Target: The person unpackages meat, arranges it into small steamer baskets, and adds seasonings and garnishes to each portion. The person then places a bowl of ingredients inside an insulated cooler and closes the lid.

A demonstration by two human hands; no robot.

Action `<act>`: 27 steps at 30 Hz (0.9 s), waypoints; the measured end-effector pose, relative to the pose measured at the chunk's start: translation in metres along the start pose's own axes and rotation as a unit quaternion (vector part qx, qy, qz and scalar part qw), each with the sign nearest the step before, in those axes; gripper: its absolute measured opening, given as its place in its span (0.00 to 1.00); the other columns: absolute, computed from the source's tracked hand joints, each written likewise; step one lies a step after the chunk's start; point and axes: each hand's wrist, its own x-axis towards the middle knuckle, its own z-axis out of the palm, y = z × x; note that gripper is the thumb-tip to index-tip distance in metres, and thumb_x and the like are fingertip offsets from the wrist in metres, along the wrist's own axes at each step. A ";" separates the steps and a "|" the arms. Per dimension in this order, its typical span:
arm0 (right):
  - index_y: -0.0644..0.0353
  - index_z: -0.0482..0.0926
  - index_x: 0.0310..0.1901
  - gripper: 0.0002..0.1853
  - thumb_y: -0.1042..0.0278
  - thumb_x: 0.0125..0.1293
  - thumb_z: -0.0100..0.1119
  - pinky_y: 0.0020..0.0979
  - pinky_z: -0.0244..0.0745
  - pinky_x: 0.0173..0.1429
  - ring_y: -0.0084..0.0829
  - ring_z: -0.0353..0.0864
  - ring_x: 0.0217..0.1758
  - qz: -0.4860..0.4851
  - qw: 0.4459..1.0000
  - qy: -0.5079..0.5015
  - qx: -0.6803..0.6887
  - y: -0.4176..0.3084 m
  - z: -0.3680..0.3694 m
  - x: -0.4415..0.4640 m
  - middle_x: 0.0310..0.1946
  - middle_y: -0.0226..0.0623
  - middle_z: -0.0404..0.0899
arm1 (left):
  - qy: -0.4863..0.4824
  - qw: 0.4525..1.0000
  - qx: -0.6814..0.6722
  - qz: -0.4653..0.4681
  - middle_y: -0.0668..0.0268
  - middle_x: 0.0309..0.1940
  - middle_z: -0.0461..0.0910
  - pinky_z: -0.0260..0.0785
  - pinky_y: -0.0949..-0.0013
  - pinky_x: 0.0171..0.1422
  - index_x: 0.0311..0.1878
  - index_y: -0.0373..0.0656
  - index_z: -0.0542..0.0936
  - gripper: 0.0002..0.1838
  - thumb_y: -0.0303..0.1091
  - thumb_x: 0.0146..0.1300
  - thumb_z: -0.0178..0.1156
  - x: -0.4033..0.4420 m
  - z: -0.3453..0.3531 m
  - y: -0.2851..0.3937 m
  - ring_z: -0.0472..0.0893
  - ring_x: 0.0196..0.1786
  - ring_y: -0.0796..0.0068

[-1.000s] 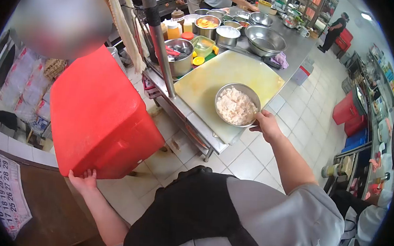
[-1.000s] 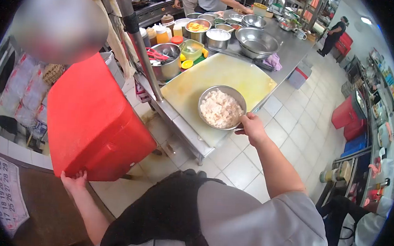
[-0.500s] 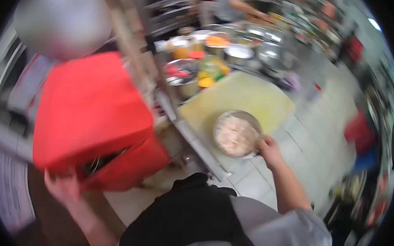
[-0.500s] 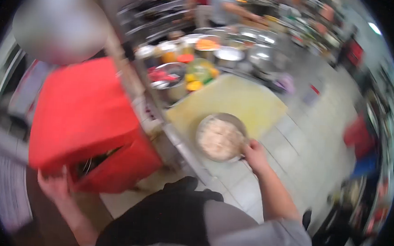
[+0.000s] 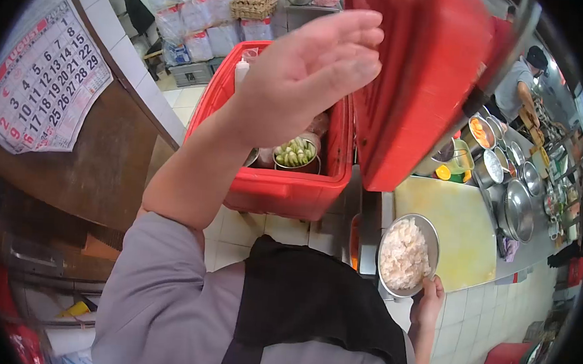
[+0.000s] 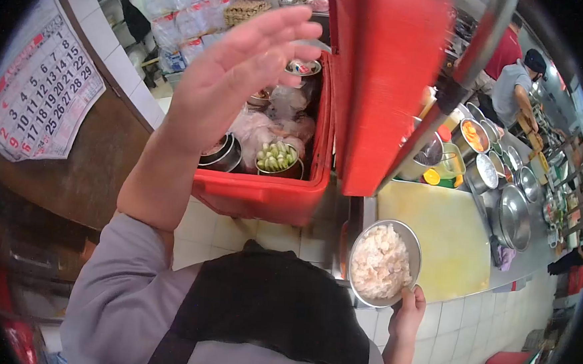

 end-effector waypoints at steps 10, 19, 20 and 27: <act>0.64 0.79 0.46 0.07 0.72 0.71 0.55 0.31 0.82 0.47 0.29 0.85 0.44 0.069 0.997 -0.041 0.023 -0.012 0.184 -0.009 0.41 0.37 0.84 | 0.125 0.978 0.052 -0.160 0.58 0.62 0.81 0.72 0.67 0.63 0.70 0.36 0.73 0.24 0.43 0.79 0.53 -0.056 -0.210 -0.072 0.82 0.60 0.69; 0.63 0.77 0.52 0.11 0.67 0.75 0.51 0.35 0.86 0.40 0.32 0.86 0.44 0.042 0.990 -0.097 -0.093 0.040 0.376 0.138 0.47 0.38 0.84 | 0.320 0.881 0.104 -0.332 0.64 0.56 0.83 0.72 0.73 0.56 0.67 0.37 0.76 0.22 0.43 0.79 0.55 -0.187 -0.366 -0.108 0.83 0.54 0.76; 0.63 0.77 0.51 0.11 0.67 0.74 0.51 0.36 0.86 0.40 0.32 0.86 0.45 0.048 0.990 -0.090 -0.100 0.049 0.389 0.156 0.47 0.38 0.85 | 0.335 0.869 0.116 -0.346 0.64 0.56 0.82 0.72 0.73 0.55 0.67 0.37 0.76 0.22 0.42 0.79 0.55 -0.202 -0.379 -0.107 0.82 0.54 0.77; 0.61 0.75 0.55 0.13 0.70 0.73 0.48 0.42 0.82 0.40 0.37 0.84 0.43 0.093 0.989 0.016 -0.117 0.113 0.450 0.256 0.50 0.42 0.82 | 0.433 0.801 0.114 -0.397 0.65 0.54 0.83 0.73 0.75 0.52 0.68 0.38 0.75 0.22 0.41 0.79 0.55 -0.291 -0.429 -0.094 0.82 0.51 0.79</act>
